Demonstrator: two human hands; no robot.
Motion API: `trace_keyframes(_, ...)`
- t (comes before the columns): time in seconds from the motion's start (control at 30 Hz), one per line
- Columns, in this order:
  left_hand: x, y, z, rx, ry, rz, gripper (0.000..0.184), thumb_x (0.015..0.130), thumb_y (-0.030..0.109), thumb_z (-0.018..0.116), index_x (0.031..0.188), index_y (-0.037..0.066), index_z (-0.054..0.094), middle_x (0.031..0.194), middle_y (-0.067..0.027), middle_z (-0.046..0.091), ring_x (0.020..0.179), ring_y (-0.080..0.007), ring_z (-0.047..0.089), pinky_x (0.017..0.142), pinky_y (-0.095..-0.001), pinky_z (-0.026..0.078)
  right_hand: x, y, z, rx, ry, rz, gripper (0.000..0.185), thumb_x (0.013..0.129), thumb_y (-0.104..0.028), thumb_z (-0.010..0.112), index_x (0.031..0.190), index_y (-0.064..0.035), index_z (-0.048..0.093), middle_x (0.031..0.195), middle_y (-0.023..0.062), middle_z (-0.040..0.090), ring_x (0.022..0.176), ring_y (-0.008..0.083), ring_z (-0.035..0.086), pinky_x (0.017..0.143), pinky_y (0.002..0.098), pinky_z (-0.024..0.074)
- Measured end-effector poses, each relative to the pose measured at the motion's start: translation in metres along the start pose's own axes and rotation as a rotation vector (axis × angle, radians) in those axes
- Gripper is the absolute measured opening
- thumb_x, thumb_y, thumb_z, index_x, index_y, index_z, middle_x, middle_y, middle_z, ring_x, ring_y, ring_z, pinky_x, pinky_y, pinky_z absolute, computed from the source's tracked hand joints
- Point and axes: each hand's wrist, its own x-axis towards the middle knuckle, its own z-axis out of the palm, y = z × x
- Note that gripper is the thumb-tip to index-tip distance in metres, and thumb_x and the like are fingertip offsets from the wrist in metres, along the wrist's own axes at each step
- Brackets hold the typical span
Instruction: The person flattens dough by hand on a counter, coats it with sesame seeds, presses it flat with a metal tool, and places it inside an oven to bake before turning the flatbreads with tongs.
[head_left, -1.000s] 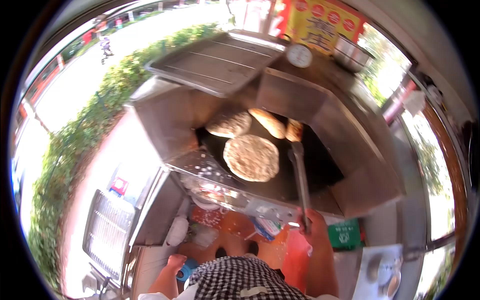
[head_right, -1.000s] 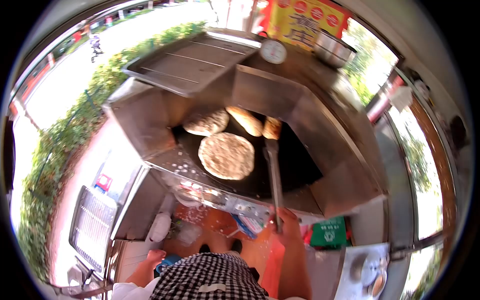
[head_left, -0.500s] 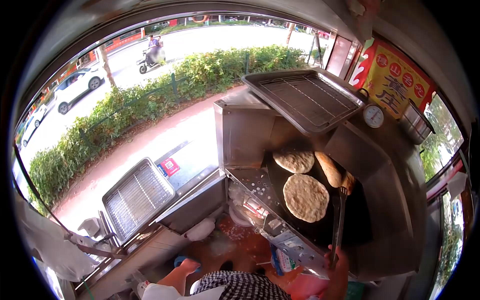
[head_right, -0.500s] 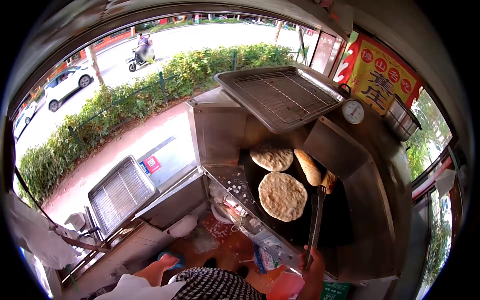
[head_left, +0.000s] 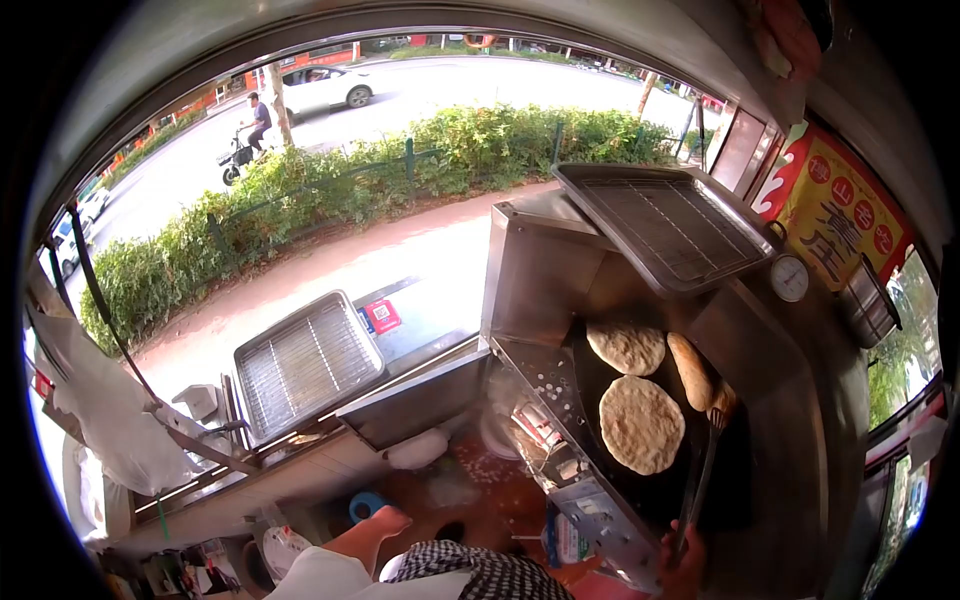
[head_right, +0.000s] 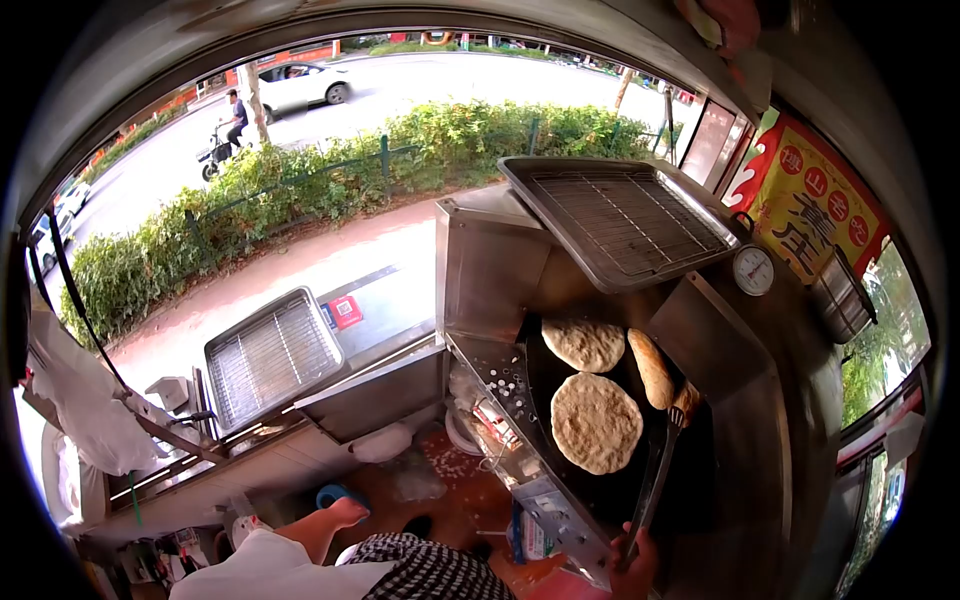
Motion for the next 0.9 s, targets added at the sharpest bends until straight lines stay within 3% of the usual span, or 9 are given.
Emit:
trace_keyframes(0.2,-0.015,0.042,-0.03,-0.329,0.026,-0.352,0.032,0.096,0.04,0.064,0.107,0.016,0.081,0.117,-0.0103,0.076,0.11,-0.0337,0.07,0.098,-0.0415,0.054,0.027,0.003,-0.024,0.044,-0.095,0.035,0.04,0.1,-0.041,0.064,0.118,-0.0049,0.068,0.074,0.0081,0.068,0.05,0.0146,0.055,0.043,0.0275,0.0418)
trace_keyframes(0.27,-0.021,0.044,-0.028,-0.544,0.03,-0.461,0.044,0.096,0.047,0.058,0.11,0.01,0.079,0.115,-0.0188,0.075,0.107,-0.0372,0.071,0.094,-0.0448,0.056,0.03,0.009,-0.042,0.054,-0.075,0.021,0.041,0.1,-0.04,0.065,0.117,-0.0035,0.068,0.075,0.0107,0.069,0.053,0.0167,0.058,0.047,0.029,0.0458)
trace_keyframes(0.3,-0.015,0.031,-0.019,-0.397,0.107,-0.184,0.043,0.093,0.047,0.062,0.101,0.009,0.08,0.103,-0.0169,0.077,0.098,-0.0377,0.073,0.087,-0.0446,0.057,0.027,0.004,-0.036,0.004,-0.051,-0.001,0.041,0.1,-0.04,0.066,0.117,-0.0032,0.068,0.077,0.0108,0.069,0.054,0.0164,0.059,0.048,0.0288,0.0469)
trace_keyframes(0.37,-0.018,0.037,-0.01,-0.79,0.144,-0.592,0.029,0.09,0.029,0.069,0.08,0.003,0.075,0.081,-0.0122,0.074,0.074,-0.0249,0.07,0.069,-0.0426,0.054,0.024,-0.001,-0.034,0.025,-0.115,0.015,0.041,0.101,-0.04,0.065,0.119,-0.0031,0.068,0.079,0.0108,0.07,0.055,0.0159,0.06,0.048,0.0288,0.0471)
trace_keyframes(0.4,-0.019,0.034,-0.013,-0.869,0.09,-0.57,0.024,0.088,0.024,0.071,0.075,0.003,0.071,0.07,-0.0068,0.067,0.064,-0.0182,0.063,0.06,-0.0404,0.049,0.024,-0.002,-0.034,0.029,-0.138,-0.002,0.04,0.102,-0.039,0.064,0.119,-0.003,0.068,0.079,0.0108,0.07,0.055,0.0159,0.06,0.048,0.0287,0.0466)
trace_keyframes(0.6,-0.016,0.017,-0.003,-1.23,-0.079,-0.594,0.017,0.087,0.016,0.069,0.073,0.007,0.065,0.062,-0.001,0.055,0.058,-0.0147,0.057,0.053,-0.0373,0.043,0.03,-0.01,-0.029,0.022,-0.156,0.014,0.04,0.103,-0.039,0.063,0.121,-0.0027,0.066,0.08,0.0098,0.069,0.055,0.015,0.06,0.048,0.0288,0.0451)
trace_keyframes(0.7,-0.012,0.006,0.006,-0.902,-0.074,-0.355,0.018,0.089,0.012,0.066,0.072,0.009,0.063,0.067,-0.0007,0.057,0.061,-0.0153,0.059,0.054,-0.0354,0.043,0.035,-0.015,-0.024,0.005,-0.151,0.013,0.04,0.103,-0.039,0.063,0.121,-0.0028,0.065,0.08,0.0091,0.068,0.056,0.0144,0.059,0.049,0.0284,0.0445)
trace_keyframes(0.8,-0.021,0.034,-0.018,-1.072,-0.054,-0.47,0.019,0.09,0.011,0.064,0.072,0.007,0.062,0.071,-0.0035,0.059,0.062,-0.0184,0.06,0.055,-0.0376,0.046,0.039,-0.023,-0.014,-0.014,-0.134,0.014,0.039,0.103,-0.038,0.063,0.121,-0.0034,0.064,0.081,0.0088,0.067,0.057,0.0139,0.057,0.05,0.0277,0.0439)
trace_keyframes(0.9,-0.026,0.061,-0.036,-1.107,0.047,-0.529,0.024,0.092,0.01,0.063,0.07,0.013,0.055,0.067,0.0026,0.051,0.054,-0.0105,0.048,0.046,-0.0286,0.034,0.05,-0.029,-0.01,-0.026,-0.154,0.001,0.037,0.104,-0.038,0.062,0.119,-0.004,0.064,0.081,0.0087,0.066,0.058,0.0137,0.056,0.051,0.0276,0.0434)
